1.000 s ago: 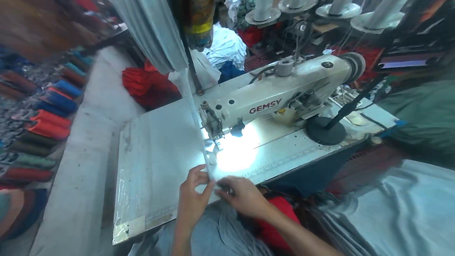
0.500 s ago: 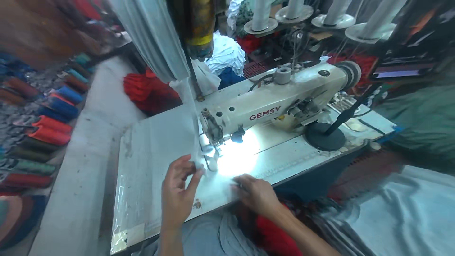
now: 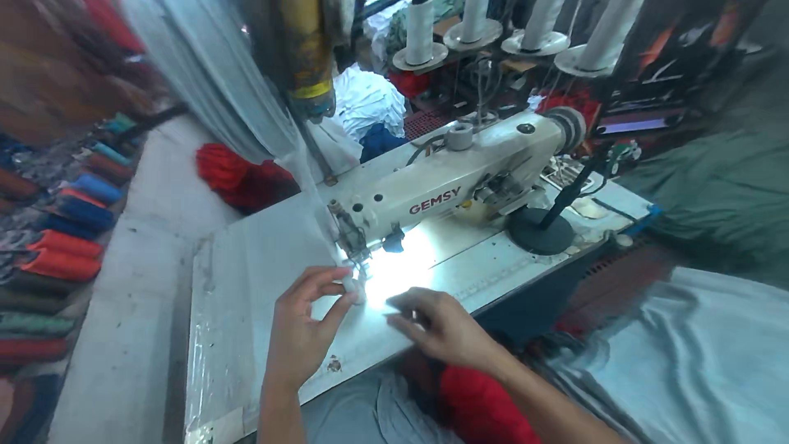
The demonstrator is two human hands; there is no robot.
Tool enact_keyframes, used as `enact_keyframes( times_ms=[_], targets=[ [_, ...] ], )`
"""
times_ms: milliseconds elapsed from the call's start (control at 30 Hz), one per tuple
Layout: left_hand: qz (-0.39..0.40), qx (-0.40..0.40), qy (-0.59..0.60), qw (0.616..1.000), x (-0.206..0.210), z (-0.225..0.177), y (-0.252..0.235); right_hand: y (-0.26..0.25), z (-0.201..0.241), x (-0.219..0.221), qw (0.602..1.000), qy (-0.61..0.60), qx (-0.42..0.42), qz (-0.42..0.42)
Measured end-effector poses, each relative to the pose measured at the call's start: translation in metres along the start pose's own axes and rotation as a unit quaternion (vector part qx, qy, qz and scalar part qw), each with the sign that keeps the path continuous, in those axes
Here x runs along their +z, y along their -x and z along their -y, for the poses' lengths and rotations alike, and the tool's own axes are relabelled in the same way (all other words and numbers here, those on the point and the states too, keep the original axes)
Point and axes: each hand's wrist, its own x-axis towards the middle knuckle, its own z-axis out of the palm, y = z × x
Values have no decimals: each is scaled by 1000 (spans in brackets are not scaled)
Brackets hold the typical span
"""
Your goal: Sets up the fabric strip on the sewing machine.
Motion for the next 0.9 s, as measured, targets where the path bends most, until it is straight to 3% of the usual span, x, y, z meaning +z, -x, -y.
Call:
enact_keyframes(
  times_ms=[300,400,567,700,900],
  targets=[
    [-1,61,-92,994,7,-10,15,-33,36,10,995,21,-69,65],
    [-25,60,-75,995,2,-10,8,-20,20,10,997,20,-51,50],
    [-132,47,-68,988,0,-8,-29,1,-22,-2,992,93,59,64],
    [-141,31,-97,985,6,6,-51,12,-51,-1,975,163,138,69],
    [-120,-6,-57,991,15,19,-45,24,-74,10,984,154,78,-31]
  ],
)
